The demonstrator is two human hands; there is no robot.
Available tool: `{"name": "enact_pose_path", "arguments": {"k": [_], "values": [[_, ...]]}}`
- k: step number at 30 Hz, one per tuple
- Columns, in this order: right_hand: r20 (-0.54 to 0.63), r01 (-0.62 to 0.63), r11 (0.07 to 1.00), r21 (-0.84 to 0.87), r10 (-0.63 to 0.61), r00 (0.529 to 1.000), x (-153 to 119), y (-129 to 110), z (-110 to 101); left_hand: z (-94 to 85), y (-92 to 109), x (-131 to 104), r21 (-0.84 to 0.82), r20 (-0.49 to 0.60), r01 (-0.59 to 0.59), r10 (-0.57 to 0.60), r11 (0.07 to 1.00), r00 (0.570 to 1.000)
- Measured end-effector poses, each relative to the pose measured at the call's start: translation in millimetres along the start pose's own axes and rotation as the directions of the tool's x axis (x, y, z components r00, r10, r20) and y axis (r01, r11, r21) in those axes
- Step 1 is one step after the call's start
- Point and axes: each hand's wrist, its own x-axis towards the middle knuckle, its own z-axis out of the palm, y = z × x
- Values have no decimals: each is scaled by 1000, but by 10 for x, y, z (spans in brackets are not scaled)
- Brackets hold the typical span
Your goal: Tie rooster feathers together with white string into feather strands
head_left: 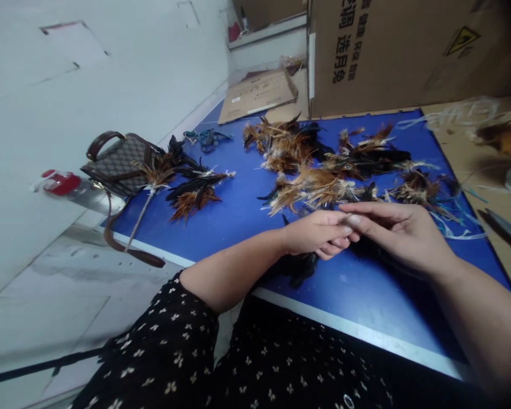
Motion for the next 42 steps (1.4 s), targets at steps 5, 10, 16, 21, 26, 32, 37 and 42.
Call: {"name": "enact_pose_path", "arguments": {"k": [5, 10, 16, 21, 26, 32, 37, 42], "values": [[-71, -8, 1000, 5, 8, 997, 13, 25, 84, 32, -55, 22, 55, -28, -4, 5, 998, 1000], [-88, -1, 1000, 20, 3, 996, 29, 11, 70, 59, -22, 14, 16, -67, -119, 120, 993, 990], [-159, 35, 999, -39, -40, 986, 51, 19, 41, 50, -21, 72, -44, -174, -206, 196, 977, 965], [-203, 39, 996, -80, -55, 978, 28, -88, 12, 9, 32, 66, -159, -234, -287, 247, 944, 940], [-125, 197, 921, -335, -250, 960, 11, -203, -59, -7, 180, -17, -334, -203, -288, 230, 898, 952], [-79, 200, 923, -328, -238, 968, 12, -198, -54, -16, 215, -49, -410, -160, -250, 201, 877, 967], [-110, 190, 906, -379, -248, 962, 3, -202, -2, -32, 162, -27, -383, -169, -263, 213, 886, 962], [-134, 233, 872, -430, -317, 939, 26, -186, -12, -84, 124, 4, -374, -158, -269, 224, 887, 962]]}}
